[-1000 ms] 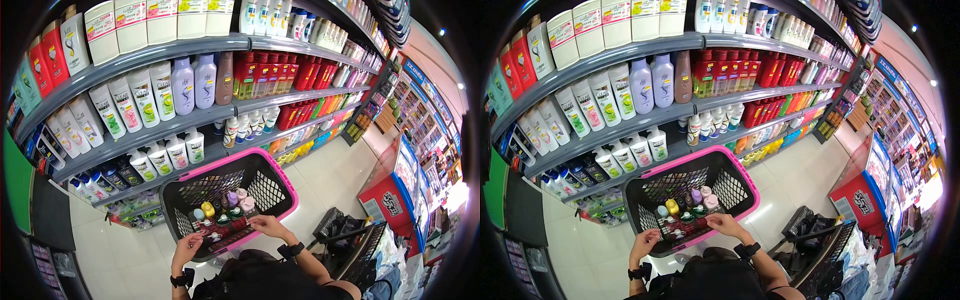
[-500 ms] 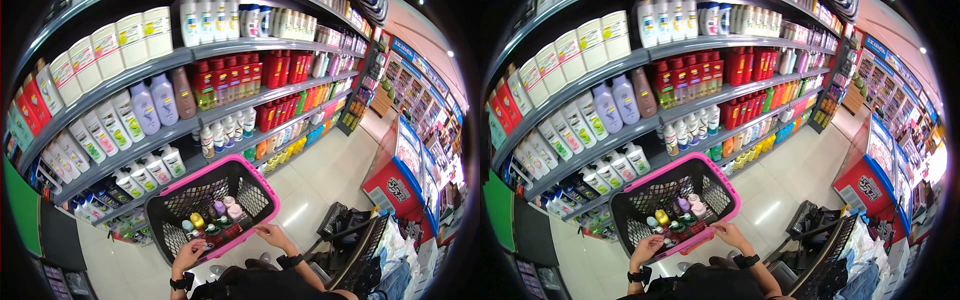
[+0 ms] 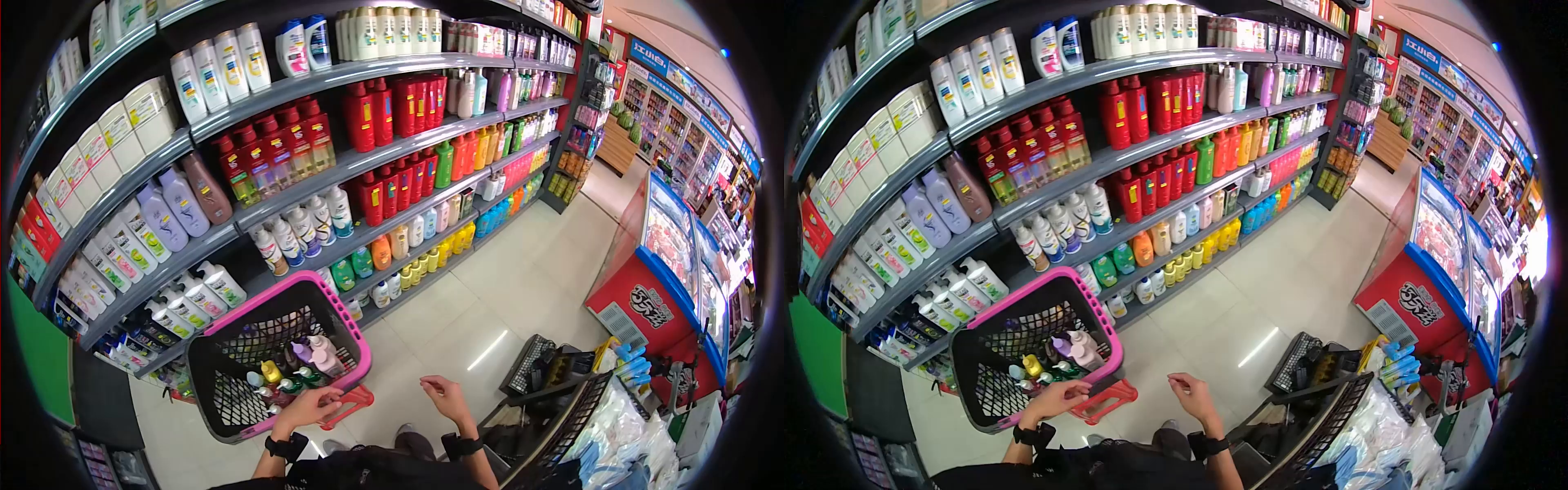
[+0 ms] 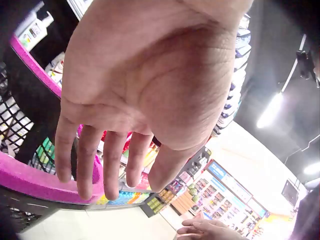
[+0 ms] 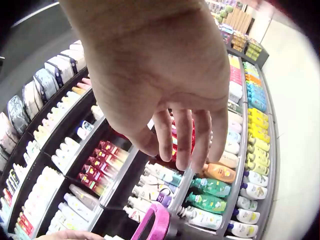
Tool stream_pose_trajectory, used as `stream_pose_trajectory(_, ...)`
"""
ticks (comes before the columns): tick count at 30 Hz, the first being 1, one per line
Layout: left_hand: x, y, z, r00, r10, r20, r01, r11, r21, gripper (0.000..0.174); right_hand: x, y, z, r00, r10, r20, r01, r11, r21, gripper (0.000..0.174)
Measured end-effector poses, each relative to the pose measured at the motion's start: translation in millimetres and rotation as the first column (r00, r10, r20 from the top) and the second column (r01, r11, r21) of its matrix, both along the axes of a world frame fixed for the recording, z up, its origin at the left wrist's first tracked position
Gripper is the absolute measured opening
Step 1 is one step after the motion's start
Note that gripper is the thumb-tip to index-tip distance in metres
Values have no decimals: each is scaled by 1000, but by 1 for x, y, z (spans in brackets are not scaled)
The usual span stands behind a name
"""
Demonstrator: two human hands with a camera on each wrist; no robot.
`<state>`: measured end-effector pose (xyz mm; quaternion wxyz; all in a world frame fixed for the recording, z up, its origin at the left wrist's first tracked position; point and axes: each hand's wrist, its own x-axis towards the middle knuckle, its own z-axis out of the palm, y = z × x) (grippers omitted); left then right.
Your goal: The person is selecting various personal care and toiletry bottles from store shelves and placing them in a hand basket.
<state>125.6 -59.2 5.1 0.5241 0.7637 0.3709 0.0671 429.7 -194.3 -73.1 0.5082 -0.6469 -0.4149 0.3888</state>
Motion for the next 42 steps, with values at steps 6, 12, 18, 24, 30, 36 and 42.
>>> stream_pose_trajectory(6, 94, 18, -9, 981, -195, -18, 195, 980, 26, 34, 60, -32, -5, 990, -139, -23, 139, 990, -24, 22)
stream_pose_trajectory(12, 175, 45, -20, 943, -330, -43, 330, 944, -9, 36, 98, -44, -15, 964, -258, -58, 254, 965, -65, 23)
stream_pose_trajectory(18, 261, 79, -32, 901, -432, -20, 433, 901, 30, 35, 147, -33, -14, 942, -334, -43, 327, 937, -124, 23)
stream_pose_trajectory(24, 357, 146, -57, 863, -492, 116, 483, 870, 93, 33, 226, 14, -22, 912, -409, 41, 411, 904, -118, 23)
stream_pose_trajectory(30, 462, 222, -41, 851, -502, 153, 498, 865, 67, 32, 315, 87, 19, 912, -397, 105, 407, 907, -106, 23)
stream_pose_trajectory(36, 553, 272, -58, 793, -609, 15, 595, 779, 197, 36, 386, 127, 24, 884, -432, 176, 459, 874, -161, 23)
stream_pose_trajectory(42, 630, 306, -69, 783, -620, 51, 617, 784, 64, 37, 452, 142, 1, 872, -485, 69, 485, 833, -266, 24)
